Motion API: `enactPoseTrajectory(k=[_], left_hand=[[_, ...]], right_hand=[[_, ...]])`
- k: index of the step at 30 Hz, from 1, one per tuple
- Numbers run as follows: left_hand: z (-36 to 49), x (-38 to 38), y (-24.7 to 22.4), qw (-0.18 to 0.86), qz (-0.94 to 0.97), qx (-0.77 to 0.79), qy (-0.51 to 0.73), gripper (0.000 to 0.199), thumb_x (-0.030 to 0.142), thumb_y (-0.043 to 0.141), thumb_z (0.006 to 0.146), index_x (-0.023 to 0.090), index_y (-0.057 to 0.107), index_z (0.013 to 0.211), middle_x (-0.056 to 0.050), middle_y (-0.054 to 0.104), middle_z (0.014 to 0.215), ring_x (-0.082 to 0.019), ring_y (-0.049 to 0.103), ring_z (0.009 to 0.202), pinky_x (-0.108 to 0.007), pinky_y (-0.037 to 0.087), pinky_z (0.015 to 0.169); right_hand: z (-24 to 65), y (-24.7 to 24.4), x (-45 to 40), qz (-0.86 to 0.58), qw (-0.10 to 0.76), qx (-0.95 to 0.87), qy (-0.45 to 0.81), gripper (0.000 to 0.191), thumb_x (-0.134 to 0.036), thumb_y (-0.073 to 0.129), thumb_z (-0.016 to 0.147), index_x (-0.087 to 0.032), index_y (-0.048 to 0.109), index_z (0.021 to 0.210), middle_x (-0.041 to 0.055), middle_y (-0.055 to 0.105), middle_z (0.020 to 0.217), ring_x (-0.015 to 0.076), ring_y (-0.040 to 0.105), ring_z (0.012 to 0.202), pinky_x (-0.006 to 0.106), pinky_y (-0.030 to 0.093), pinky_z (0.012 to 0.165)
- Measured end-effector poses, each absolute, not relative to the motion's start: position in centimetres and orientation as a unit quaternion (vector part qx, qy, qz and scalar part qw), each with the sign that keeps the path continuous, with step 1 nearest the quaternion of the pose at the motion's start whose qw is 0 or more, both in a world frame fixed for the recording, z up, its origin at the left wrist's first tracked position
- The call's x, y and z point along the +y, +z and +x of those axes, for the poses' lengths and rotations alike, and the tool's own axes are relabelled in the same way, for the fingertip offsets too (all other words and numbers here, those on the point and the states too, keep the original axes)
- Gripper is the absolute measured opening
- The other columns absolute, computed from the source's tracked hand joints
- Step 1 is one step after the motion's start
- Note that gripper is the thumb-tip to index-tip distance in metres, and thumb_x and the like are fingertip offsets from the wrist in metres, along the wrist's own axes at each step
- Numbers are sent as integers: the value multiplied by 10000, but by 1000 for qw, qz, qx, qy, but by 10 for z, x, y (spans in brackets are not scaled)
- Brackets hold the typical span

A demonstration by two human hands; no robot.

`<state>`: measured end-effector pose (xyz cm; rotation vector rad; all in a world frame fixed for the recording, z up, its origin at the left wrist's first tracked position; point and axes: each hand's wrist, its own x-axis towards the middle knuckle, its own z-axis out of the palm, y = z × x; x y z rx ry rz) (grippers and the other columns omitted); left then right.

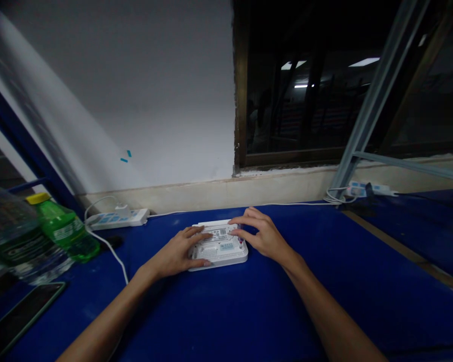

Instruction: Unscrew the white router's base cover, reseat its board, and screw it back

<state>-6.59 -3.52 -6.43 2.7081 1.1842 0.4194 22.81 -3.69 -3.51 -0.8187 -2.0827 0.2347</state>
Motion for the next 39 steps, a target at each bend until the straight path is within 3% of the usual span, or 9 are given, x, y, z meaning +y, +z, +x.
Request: enactPoseTrajectory(k=[5,11,18,24,26,29,31,36,39], left_hand=[[-68,-34,-67,88,904,397,133,738,710,601,830,331,439,1442,-132,381,1535,-347,350,1415,-549,317,1136],[-68,-32,-64,117,904,391,127,750,711,592,835,326,425,1456,-130,324,1570,-326,282,1456,-537,281,1168],[-68,-34,-64,113,906,387,133,739,679,604,850,290,435,1455,-143,318,1571,-310,285,1457,-502,282,1178],[-68,-34,-65,106,906,388,128,740,682,596,854,301,419,1464,-138,320,1571,-313,289,1455,-515,279,1177],[-68,-34,-65,104,907,388,129,745,687,587,856,302,410,1469,-138,319,1572,-315,287,1456,-522,278,1176],[-67,-34,-65,100,907,389,126,748,689,581,858,304,403,1474,-138,317,1573,-318,280,1459,-525,270,1179],[-67,-34,-65,98,907,391,122,745,685,582,860,304,403,1475,-139,310,1575,-321,273,1461,-524,265,1181],[-67,-34,-65,96,907,391,121,747,676,591,860,286,413,1472,-141,316,1572,-329,278,1457,-517,263,1182],[-67,-34,-66,100,906,393,121,747,673,598,856,291,413,1471,-132,307,1579,-332,275,1458,-521,259,1183]], right_hand=[[230,-33,-38,-332,399,-846,127,390,-264,457,1019,-294,544,1398,71,674,1212,209,615,1093,395,497,946],[233,-32,-39,-333,422,-839,87,215,-318,635,929,-240,738,1101,65,711,930,213,643,863,357,524,769],[230,-30,-40,-325,409,-844,120,342,-257,471,1012,-283,623,1318,66,685,1203,218,612,1101,399,487,962],[234,-34,-36,-336,444,-827,73,193,-341,652,913,-241,763,1036,57,704,843,212,633,799,353,513,714],[235,-34,-36,-343,439,-828,67,229,-344,624,932,-246,748,1097,62,703,865,217,635,825,360,515,736],[234,-34,-36,-339,420,-835,105,336,-281,481,1007,-271,635,1306,75,706,1121,220,633,1023,390,504,899],[233,-34,-36,-338,422,-832,126,357,-262,464,1014,-280,600,1344,67,699,1178,213,629,1055,392,494,933],[233,-35,-33,-340,453,-819,90,195,-307,643,924,-259,748,1081,51,729,928,210,641,841,369,517,777],[234,-34,-34,-341,440,-828,70,204,-320,640,923,-255,751,1081,59,720,895,221,635,833,379,514,754]])
